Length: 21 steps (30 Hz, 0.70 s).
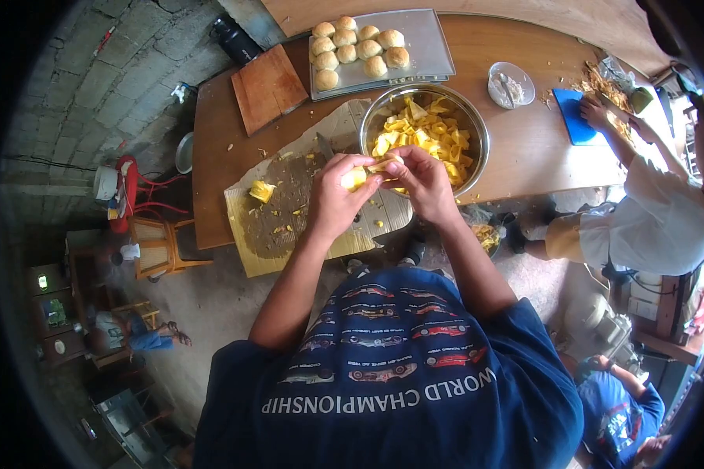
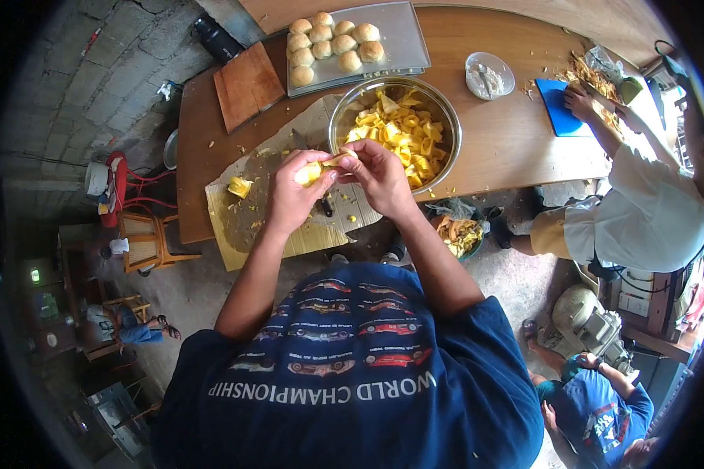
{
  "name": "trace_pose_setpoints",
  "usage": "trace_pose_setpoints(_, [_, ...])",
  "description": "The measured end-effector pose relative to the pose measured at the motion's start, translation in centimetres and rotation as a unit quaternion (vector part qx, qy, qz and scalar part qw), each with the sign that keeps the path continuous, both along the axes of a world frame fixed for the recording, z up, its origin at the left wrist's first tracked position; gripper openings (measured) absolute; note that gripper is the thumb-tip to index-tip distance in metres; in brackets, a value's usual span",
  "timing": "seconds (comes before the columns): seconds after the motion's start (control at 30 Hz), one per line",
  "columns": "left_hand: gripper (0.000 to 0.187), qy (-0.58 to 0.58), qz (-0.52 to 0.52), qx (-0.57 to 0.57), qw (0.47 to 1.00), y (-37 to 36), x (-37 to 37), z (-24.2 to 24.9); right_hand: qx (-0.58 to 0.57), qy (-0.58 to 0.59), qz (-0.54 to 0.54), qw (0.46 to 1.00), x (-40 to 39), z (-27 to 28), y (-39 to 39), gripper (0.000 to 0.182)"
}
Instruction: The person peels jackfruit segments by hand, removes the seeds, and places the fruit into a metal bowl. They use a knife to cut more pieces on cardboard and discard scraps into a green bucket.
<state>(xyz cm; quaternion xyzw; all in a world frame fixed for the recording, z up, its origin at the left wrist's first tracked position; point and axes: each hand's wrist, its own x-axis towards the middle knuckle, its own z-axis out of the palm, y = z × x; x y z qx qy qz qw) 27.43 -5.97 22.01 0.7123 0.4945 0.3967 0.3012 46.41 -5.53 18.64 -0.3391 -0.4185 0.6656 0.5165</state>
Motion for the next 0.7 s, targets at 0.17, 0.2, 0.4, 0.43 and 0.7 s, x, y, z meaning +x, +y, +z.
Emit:
trace_pose_setpoints(0.17, [0.022,0.008,0.013,0.011,1.000,0.0,0.1,-0.7,-0.018,-0.041,-0.021,0.999,-0.7,0.0,0.1,0.027])
trace_pose_setpoints(0.2, [0.021,0.006,0.010,0.015,1.000,0.1,0.2,-0.5,-0.010,-0.054,-0.029,0.998,-0.9,-0.2,0.1,0.029])
trace_pose_setpoints(0.4, [0.020,-0.065,-0.010,-0.051,0.997,-0.1,0.2,-0.3,-0.011,-0.133,-0.022,0.991,-1.8,-0.4,0.7,0.027])
trace_pose_setpoints(0.43, [0.020,-0.065,-0.008,-0.050,0.997,0.1,-0.3,-0.7,-0.009,-0.133,-0.020,0.991,-2.1,-0.4,0.7,0.027])
trace_pose_setpoints(0.7, [0.012,-0.326,0.049,-0.282,0.901,-0.6,-2.7,-2.3,-0.045,-0.131,0.005,0.990,-4.6,-1.5,2.0,0.027])
